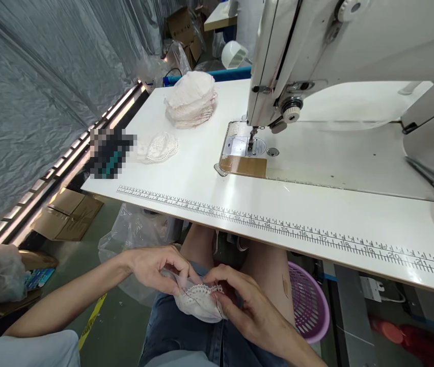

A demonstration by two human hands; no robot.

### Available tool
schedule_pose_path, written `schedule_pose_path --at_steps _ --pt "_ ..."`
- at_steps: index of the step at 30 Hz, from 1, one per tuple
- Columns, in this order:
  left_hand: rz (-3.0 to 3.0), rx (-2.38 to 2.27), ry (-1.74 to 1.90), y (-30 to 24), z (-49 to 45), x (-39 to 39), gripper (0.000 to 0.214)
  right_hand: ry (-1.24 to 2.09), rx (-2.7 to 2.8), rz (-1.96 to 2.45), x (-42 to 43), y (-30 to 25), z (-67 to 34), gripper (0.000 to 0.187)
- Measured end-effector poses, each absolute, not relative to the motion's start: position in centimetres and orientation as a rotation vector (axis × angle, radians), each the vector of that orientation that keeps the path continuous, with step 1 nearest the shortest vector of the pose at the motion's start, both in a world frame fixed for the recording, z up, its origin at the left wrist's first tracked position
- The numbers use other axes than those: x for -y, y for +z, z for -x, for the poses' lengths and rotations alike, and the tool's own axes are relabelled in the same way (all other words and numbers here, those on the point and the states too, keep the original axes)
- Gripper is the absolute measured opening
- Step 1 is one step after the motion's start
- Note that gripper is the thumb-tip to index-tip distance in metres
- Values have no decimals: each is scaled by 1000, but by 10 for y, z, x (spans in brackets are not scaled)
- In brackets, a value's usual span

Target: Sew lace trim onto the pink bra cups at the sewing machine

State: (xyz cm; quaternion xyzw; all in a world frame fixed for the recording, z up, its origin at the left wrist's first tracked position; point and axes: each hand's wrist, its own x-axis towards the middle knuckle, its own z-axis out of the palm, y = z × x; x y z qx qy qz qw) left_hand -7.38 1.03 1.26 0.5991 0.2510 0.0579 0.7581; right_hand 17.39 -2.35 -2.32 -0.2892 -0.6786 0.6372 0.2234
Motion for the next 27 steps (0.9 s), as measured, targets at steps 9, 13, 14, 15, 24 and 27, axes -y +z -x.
schedule_pose_path --at_steps 9,13,14,15,24,27 --pt "-1337 -495 50 11 72 -10 22 1732 1972 783 18 -17 -171 19" --pt "-1329 -503 36 11 73 -10 29 1984 1607 948 17 -22 -170 27" --pt "-1328 -511 45 11 73 -10 30 2042 1506 977 18 -24 -170 28" --pt "-1325 -515 56 11 74 -10 31 2086 1428 995 19 -27 -170 30" --pt "-1347 -537 90 8 77 -11 22 1828 1546 927 43 -39 -183 27" --pt "-1331 -529 100 10 74 -13 19 1717 1719 1028 44 -39 -182 26"
